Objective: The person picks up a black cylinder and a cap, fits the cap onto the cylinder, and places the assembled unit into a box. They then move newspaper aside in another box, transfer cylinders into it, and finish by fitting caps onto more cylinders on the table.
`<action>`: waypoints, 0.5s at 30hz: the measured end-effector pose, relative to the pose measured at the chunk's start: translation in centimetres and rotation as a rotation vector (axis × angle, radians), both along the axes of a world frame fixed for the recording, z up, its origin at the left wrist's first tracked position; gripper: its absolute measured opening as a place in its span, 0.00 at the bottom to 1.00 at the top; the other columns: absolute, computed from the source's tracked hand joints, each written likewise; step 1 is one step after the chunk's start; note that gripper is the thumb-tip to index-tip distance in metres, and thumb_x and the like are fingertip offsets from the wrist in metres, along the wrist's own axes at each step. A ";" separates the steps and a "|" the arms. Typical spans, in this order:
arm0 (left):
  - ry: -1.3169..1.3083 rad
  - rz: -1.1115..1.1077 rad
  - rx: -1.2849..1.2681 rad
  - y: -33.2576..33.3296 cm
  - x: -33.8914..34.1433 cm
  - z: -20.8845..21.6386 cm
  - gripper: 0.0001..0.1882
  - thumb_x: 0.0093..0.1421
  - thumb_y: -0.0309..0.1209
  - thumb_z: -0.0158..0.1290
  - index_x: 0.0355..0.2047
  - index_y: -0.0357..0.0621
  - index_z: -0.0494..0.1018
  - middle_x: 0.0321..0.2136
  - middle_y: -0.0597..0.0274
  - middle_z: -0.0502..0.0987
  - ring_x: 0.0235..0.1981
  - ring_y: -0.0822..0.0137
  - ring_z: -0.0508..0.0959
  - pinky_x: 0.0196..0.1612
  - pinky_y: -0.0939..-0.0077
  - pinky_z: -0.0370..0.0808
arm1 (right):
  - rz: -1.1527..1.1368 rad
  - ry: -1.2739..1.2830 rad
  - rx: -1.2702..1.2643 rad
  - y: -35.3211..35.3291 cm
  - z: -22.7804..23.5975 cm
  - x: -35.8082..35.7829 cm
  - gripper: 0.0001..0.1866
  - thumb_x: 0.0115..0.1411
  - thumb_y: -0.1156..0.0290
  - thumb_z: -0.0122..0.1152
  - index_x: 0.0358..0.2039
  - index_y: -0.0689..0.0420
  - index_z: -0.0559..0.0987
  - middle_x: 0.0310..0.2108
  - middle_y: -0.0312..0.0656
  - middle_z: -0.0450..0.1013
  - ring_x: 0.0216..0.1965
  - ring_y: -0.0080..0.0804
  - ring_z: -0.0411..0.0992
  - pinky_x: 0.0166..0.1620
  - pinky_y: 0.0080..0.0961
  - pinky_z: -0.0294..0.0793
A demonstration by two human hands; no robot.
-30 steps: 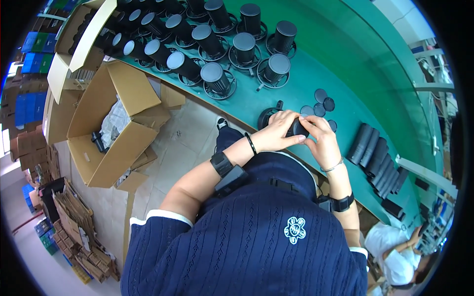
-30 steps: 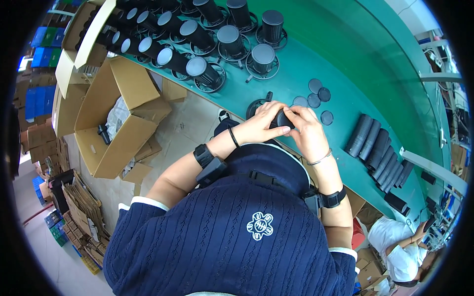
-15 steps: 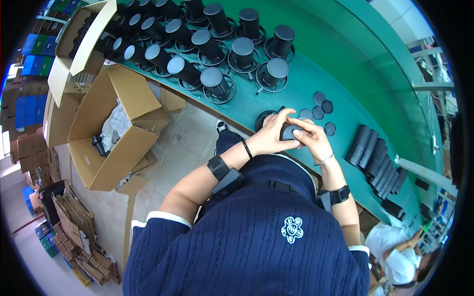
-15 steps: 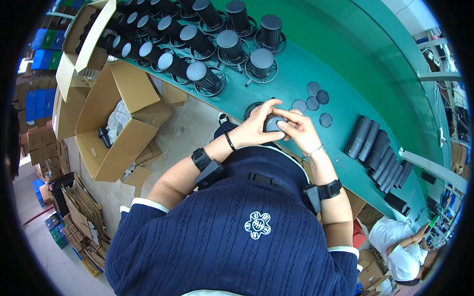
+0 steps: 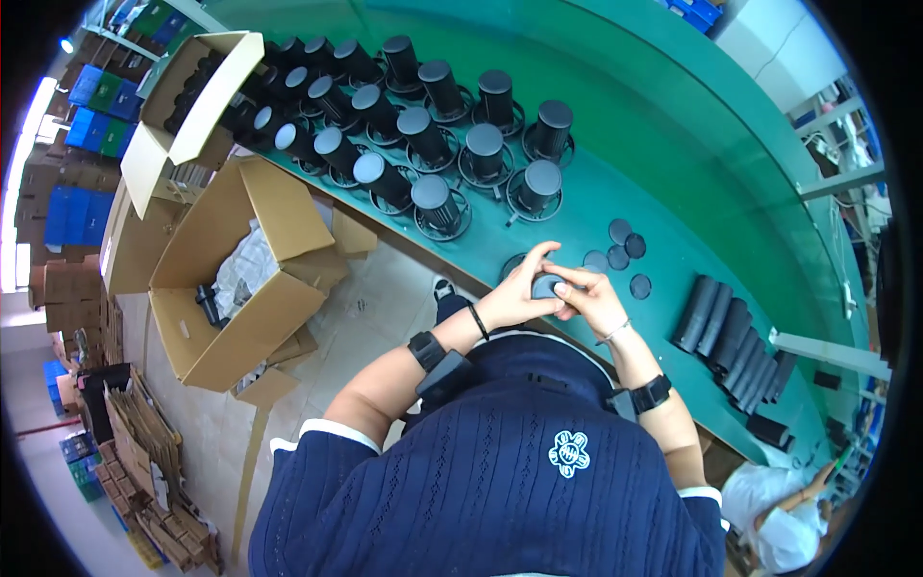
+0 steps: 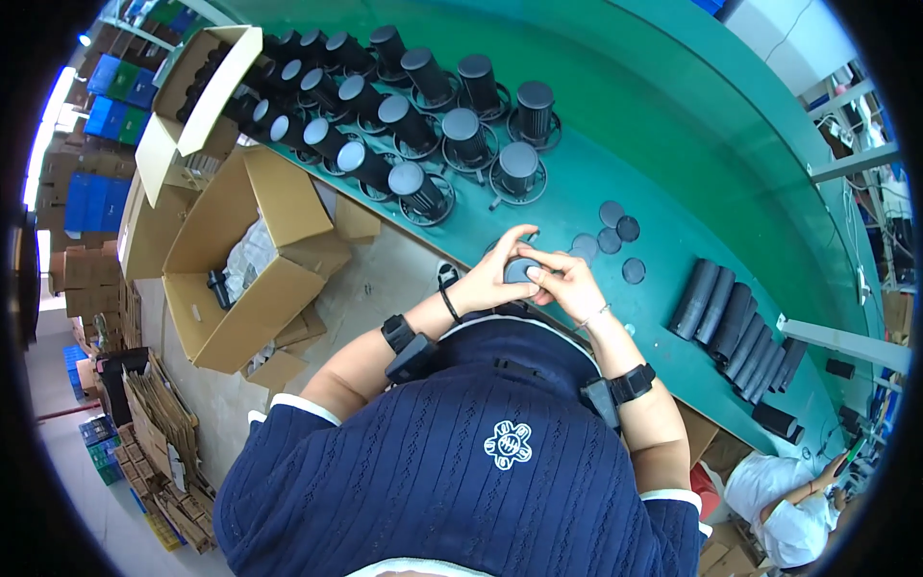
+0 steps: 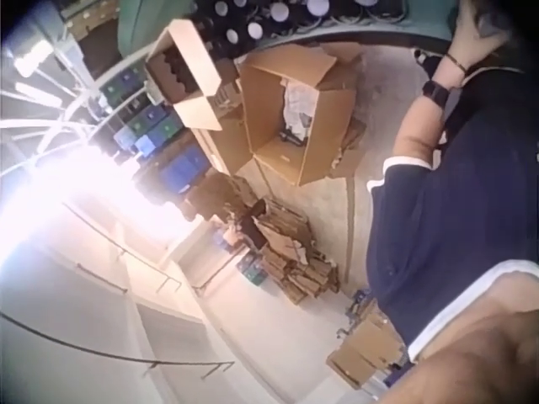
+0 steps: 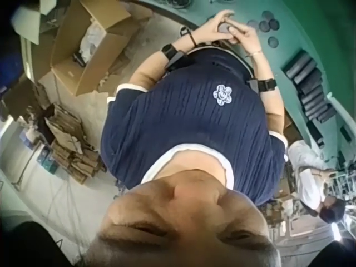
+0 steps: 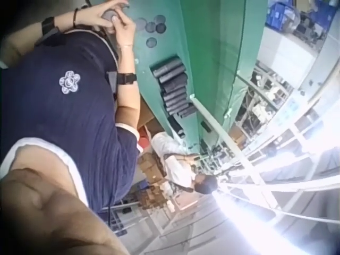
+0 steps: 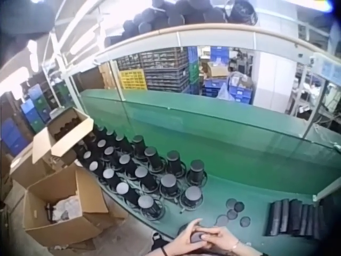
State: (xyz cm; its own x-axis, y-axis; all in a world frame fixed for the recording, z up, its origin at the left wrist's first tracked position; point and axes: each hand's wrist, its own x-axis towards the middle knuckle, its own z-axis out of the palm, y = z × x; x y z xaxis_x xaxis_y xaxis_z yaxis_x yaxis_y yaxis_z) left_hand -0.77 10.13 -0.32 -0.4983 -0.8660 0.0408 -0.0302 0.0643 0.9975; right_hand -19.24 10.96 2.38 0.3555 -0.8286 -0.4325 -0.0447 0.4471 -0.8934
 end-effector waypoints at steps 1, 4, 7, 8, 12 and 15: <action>0.196 0.019 0.203 0.2 0.2 0.0 0.41 0.50 0.32 0.61 0.60 0.44 0.51 0.43 0.55 0.70 0.46 0.64 0.72 0.52 0.68 0.67 | -0.007 -0.042 0.011 -0.2 -0.3 0.2 0.17 0.61 0.70 0.57 0.51 0.54 0.76 0.33 0.36 0.71 0.27 0.21 0.74 0.28 0.16 0.76; 0.166 0.254 0.136 0.6 1.9 -0.5 0.38 0.50 0.27 0.62 0.58 0.43 0.53 0.43 0.59 0.69 0.45 0.69 0.71 0.48 0.74 0.69 | -0.181 -0.289 0.101 -0.2 0.4 1.1 0.16 0.63 0.68 0.57 0.50 0.57 0.76 0.31 0.35 0.73 0.28 0.21 0.74 0.29 0.16 0.76; 0.175 0.380 0.108 -0.1 2.9 0.1 0.37 0.47 0.27 0.65 0.54 0.43 0.57 0.42 0.61 0.69 0.43 0.71 0.71 0.46 0.75 0.70 | 0.004 -0.008 0.017 -0.6 -2.0 -0.1 0.15 0.63 0.68 0.56 0.48 0.59 0.76 0.30 0.36 0.75 0.29 0.22 0.75 0.29 0.17 0.75; 0.101 0.411 0.076 -0.4 3.3 -0.3 0.35 0.46 0.26 0.65 0.52 0.43 0.59 0.41 0.62 0.69 0.43 0.71 0.71 0.45 0.75 0.70 | 0.058 0.040 0.046 -0.8 -2.6 -0.3 0.14 0.63 0.70 0.56 0.47 0.60 0.77 0.31 0.37 0.76 0.28 0.21 0.75 0.30 0.17 0.75; 0.011 0.478 0.031 -0.7 4.3 -0.9 0.30 0.47 0.21 0.63 0.49 0.43 0.62 0.41 0.65 0.69 0.42 0.75 0.70 0.46 0.79 0.69 | 0.097 0.136 0.018 -1.0 -4.4 -0.7 0.13 0.62 0.71 0.55 0.46 0.61 0.77 0.30 0.36 0.76 0.28 0.20 0.74 0.30 0.16 0.75; 0.072 0.511 0.026 -0.9 4.0 -0.8 0.30 0.47 0.19 0.62 0.49 0.43 0.62 0.41 0.65 0.68 0.42 0.75 0.70 0.46 0.79 0.69 | 0.069 0.122 0.012 -1.2 -5.9 -0.8 0.12 0.62 0.72 0.55 0.45 0.61 0.77 0.28 0.36 0.75 0.28 0.19 0.74 0.30 0.16 0.75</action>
